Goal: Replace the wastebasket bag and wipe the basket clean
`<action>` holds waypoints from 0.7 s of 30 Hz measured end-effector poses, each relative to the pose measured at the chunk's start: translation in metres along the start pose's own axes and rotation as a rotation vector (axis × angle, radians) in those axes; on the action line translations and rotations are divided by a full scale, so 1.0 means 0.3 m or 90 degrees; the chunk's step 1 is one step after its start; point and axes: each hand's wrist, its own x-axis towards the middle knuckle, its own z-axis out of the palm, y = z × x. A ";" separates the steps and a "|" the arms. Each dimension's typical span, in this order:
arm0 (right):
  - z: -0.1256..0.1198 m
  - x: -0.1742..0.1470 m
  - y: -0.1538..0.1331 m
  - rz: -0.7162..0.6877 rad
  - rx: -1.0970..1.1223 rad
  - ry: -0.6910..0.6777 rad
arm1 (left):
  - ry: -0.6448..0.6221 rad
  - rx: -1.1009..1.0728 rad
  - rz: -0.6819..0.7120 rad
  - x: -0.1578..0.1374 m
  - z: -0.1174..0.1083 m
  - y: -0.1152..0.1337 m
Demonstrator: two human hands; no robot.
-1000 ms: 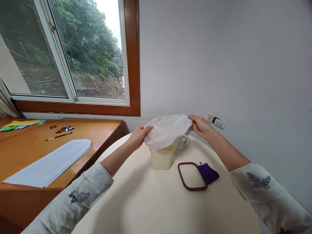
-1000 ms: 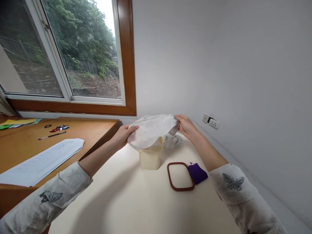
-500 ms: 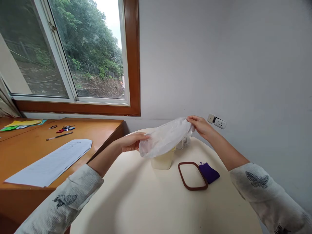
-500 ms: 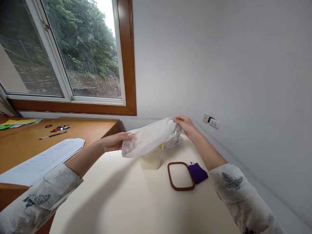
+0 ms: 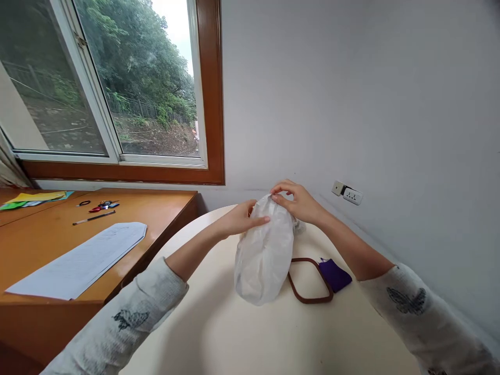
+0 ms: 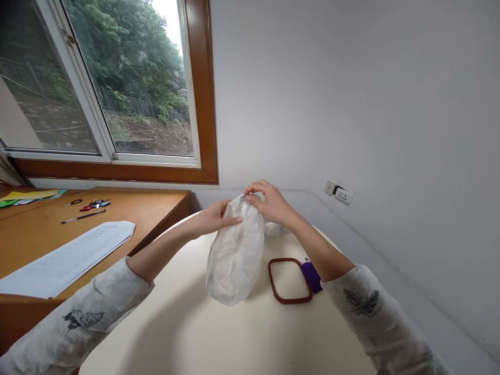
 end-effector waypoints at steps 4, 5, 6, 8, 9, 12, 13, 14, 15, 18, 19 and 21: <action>0.023 -0.044 -0.053 0.017 -0.007 0.100 | 0.130 -0.079 -0.010 0.025 0.033 -0.002; 0.031 -0.063 -0.063 0.024 -0.002 0.122 | 0.166 -0.120 -0.024 0.028 0.031 -0.004; 0.041 -0.084 -0.071 0.032 0.004 0.134 | 0.194 -0.164 -0.037 0.028 0.027 -0.005; 0.068 -0.127 -0.072 0.060 0.022 0.133 | 0.238 -0.242 -0.061 0.024 0.013 -0.008; 0.082 -0.147 -0.062 0.085 0.034 0.130 | 0.256 -0.273 -0.067 0.020 0.005 -0.009; 0.117 -0.184 0.003 0.198 0.124 0.124 | 0.297 -0.342 -0.068 0.008 -0.019 -0.010; 0.121 -0.189 0.033 0.236 0.174 0.104 | 0.309 -0.359 -0.067 0.004 -0.027 -0.011; 0.121 -0.190 0.063 0.269 0.227 0.066 | 0.318 -0.372 -0.066 0.000 -0.036 -0.012; 0.117 -0.188 0.091 0.296 0.274 0.031 | 0.325 -0.383 -0.068 -0.004 -0.047 -0.013; 0.093 -0.178 0.160 0.350 0.399 0.011 | 0.335 -0.411 -0.080 -0.022 -0.086 -0.027; 0.084 -0.174 0.177 0.363 0.443 0.040 | 0.340 -0.419 -0.084 -0.030 -0.102 -0.036; 0.066 -0.166 0.206 0.383 0.549 0.110 | 0.357 -0.436 -0.092 -0.050 -0.137 -0.062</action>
